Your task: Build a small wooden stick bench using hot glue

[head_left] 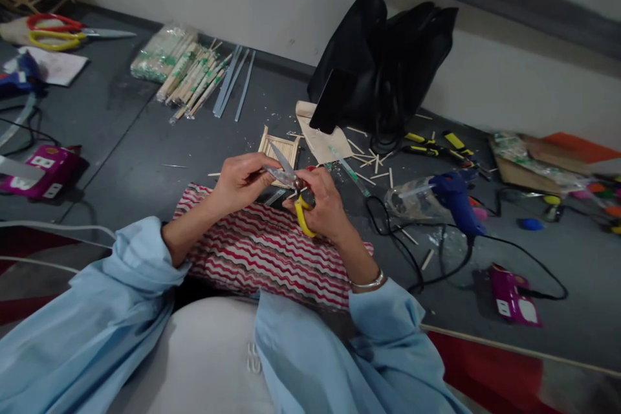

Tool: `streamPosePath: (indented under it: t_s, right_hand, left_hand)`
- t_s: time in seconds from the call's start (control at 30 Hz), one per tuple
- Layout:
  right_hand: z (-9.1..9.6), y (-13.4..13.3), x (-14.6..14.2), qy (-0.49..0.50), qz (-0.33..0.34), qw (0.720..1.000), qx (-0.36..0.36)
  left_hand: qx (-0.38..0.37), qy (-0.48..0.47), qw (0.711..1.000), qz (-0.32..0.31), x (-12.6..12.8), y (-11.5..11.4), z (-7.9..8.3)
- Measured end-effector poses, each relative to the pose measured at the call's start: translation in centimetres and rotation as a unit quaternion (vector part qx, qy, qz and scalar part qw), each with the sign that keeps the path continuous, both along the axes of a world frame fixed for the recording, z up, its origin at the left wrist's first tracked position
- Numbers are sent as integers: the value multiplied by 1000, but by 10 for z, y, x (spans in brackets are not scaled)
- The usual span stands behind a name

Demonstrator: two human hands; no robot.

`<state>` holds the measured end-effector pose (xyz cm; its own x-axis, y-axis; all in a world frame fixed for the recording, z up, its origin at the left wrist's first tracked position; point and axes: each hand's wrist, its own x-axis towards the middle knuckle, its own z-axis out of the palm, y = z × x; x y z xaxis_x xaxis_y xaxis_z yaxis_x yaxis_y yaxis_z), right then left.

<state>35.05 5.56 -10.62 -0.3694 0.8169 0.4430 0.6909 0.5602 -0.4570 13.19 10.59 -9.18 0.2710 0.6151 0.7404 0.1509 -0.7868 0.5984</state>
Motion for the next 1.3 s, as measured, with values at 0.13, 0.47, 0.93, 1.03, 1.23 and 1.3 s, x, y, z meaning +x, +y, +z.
streamPosePath:
  t_s: [0.13, 0.47, 0.93, 1.03, 1.23, 1.3]
  right_hand:
    - [-2, 0, 1, -30, -13, 999, -5]
    - [-2, -1, 1, -62, -16, 998, -22]
    - [-4, -4, -3, -68, -13, 997, -19]
    - [-3, -4, -4, -74, -11, 997, -17]
    - [0, -6, -7, -71, -13, 997, -22]
    - [2, -6, -8, -71, -9, 997, -25]
  left_hand:
    - [-10, 10, 1000, -1, 2, -1, -3]
    - [-66, 25, 997, 20, 1, -2, -9]
    - [-5, 30, 1000, 6, 3, -5, -10]
    - [-12, 32, 999, 4, 3, -6, -10]
    - [-21, 58, 998, 8, 3, -7, -12]
    - [-12, 58, 998, 7, 2, -7, -12]
